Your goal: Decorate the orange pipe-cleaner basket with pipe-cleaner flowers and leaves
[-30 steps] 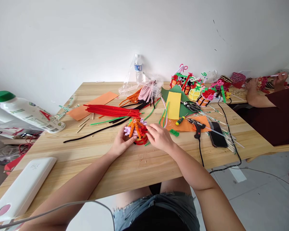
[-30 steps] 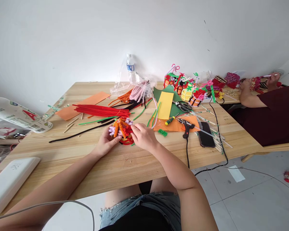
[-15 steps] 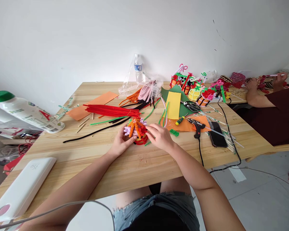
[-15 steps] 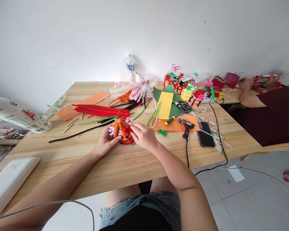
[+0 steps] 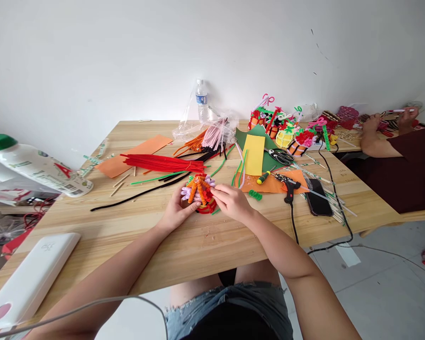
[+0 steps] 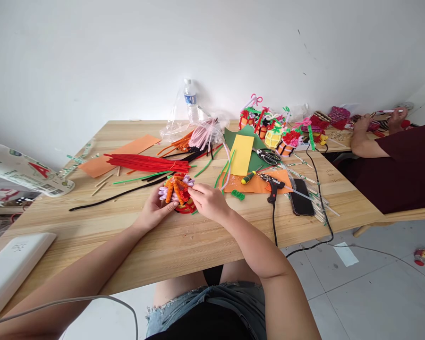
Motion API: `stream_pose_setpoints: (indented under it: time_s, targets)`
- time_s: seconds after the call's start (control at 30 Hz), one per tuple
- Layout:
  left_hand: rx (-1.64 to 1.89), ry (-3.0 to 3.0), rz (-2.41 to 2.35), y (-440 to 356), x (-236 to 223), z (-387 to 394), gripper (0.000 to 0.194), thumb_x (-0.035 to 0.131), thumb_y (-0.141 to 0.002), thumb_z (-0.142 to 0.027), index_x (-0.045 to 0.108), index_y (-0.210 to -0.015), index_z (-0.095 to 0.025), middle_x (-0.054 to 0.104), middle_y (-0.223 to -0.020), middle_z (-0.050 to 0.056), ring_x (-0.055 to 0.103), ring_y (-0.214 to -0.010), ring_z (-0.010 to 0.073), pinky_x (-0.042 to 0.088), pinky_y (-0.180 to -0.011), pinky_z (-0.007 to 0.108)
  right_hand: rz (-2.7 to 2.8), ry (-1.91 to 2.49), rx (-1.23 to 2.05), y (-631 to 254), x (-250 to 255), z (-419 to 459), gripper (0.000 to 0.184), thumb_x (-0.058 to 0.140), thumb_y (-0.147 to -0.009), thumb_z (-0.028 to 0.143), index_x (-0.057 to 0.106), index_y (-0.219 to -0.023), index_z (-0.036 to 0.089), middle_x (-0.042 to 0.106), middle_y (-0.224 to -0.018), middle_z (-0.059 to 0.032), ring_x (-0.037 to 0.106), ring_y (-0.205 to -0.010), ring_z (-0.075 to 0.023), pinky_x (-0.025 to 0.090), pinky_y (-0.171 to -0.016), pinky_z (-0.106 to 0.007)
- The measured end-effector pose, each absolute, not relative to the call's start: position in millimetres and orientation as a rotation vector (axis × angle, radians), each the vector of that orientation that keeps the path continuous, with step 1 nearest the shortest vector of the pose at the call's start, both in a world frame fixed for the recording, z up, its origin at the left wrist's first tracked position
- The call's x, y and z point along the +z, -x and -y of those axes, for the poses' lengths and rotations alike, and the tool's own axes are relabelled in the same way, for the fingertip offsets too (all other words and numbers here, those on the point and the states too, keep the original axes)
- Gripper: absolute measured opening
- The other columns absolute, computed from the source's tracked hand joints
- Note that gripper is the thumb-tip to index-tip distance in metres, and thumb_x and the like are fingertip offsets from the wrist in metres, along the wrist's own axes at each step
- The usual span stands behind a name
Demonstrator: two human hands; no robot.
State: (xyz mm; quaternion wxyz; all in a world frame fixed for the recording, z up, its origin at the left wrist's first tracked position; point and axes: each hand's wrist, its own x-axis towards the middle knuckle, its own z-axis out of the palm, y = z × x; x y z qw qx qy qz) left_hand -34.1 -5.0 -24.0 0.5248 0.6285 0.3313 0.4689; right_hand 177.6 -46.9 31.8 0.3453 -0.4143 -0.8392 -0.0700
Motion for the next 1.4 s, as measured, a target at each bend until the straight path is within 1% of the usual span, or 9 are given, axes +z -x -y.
stream_pose_setpoints:
  time_s: [0.07,0.2,0.5,0.67,0.83,0.97,1.2,1.4]
  targets:
    - [1.118,-1.506,-0.784,34.5,-25.1,4.6,0.078,0.077,-0.073,-0.040,0.036,-0.137,-0.022,0.064,-0.118,0.009,0.067,-0.103,0.0231,0.054,-0.096,0.044,2.190,1.063,-0.206,-177.5,32.1,47.0,0.024,0.046,-0.095,0.015,0.068,-0.102,0.016,0.070,-0.096,-0.0088,0.066,-0.087,-0.0165,0.054,-0.076,-0.027]
    - [1.119,-1.527,-0.790,35.2,-27.0,4.0,0.078,0.077,-0.073,-0.040,0.036,-0.137,-0.022,0.062,-0.123,0.010,0.065,-0.108,0.0246,0.054,-0.096,0.043,2.196,1.032,-0.243,-177.5,32.1,46.9,0.024,0.045,-0.095,0.014,0.069,-0.100,0.014,0.070,-0.096,-0.0095,0.066,-0.086,-0.0167,0.054,-0.074,-0.027]
    - [1.116,-1.517,-0.818,35.0,-26.5,4.5,0.080,0.077,-0.071,-0.044,0.037,-0.136,-0.021,0.061,-0.124,0.011,0.065,-0.108,0.0246,0.053,-0.097,0.044,2.220,1.059,-0.208,-177.8,30.5,46.5,0.027,0.043,-0.095,0.014,0.069,-0.104,0.016,0.070,-0.100,-0.0089,0.065,-0.089,-0.0164,0.053,-0.076,-0.026]
    - [1.121,-1.506,-0.815,34.7,-27.0,4.6,0.079,0.077,-0.071,-0.044,0.038,-0.136,-0.021,0.063,-0.122,0.011,0.066,-0.106,0.0242,0.055,-0.095,0.043,2.238,1.062,-0.172,-178.4,29.8,46.2,0.028,0.044,-0.094,0.012,0.068,-0.106,0.016,0.070,-0.102,-0.0092,0.066,-0.092,-0.0171,0.053,-0.079,-0.027]
    - [1.142,-1.518,-0.815,34.3,-27.8,4.1,0.079,0.077,-0.071,-0.043,0.038,-0.136,-0.021,0.062,-0.123,0.011,0.065,-0.108,0.0246,0.055,-0.095,0.042,2.225,1.057,-0.151,-178.0,29.3,46.1,0.028,0.044,-0.094,0.011,0.067,-0.108,0.016,0.070,-0.104,-0.0102,0.066,-0.094,-0.0179,0.054,-0.079,-0.028]
    - [1.129,-1.533,-0.804,33.8,-26.0,4.0,0.077,0.076,-0.073,-0.042,0.038,-0.136,-0.020,0.062,-0.123,0.012,0.065,-0.109,0.0246,0.052,-0.098,0.044,2.183,1.041,-0.100,-177.9,27.5,45.2,0.029,0.044,-0.093,0.011,0.065,-0.112,0.015,0.069,-0.105,-0.0114,0.066,-0.095,-0.0181,0.055,-0.081,-0.029]
    - [1.155,-1.517,-0.794,32.3,-26.5,3.2,0.075,0.076,-0.073,-0.040,0.038,-0.135,-0.019,0.059,-0.127,0.014,0.061,-0.116,0.0266,0.047,-0.103,0.048,2.123,1.034,-0.033,-177.1,25.1,44.5,0.037,0.042,-0.090,0.010,0.058,-0.123,0.014,0.065,-0.116,-0.0147,0.063,-0.107,-0.0205,0.056,-0.086,-0.032]
    - [1.194,-1.564,-0.784,32.9,-26.1,3.1,0.079,0.075,-0.075,-0.039,0.034,-0.140,-0.022,0.053,-0.135,0.015,0.057,-0.121,0.0276,0.046,-0.104,0.048,2.112,1.070,-0.005,-177.1,27.1,44.6,0.037,0.040,-0.090,0.012,0.056,-0.125,0.013,0.064,-0.115,-0.0155,0.063,-0.104,-0.0217,0.056,-0.084,-0.034]
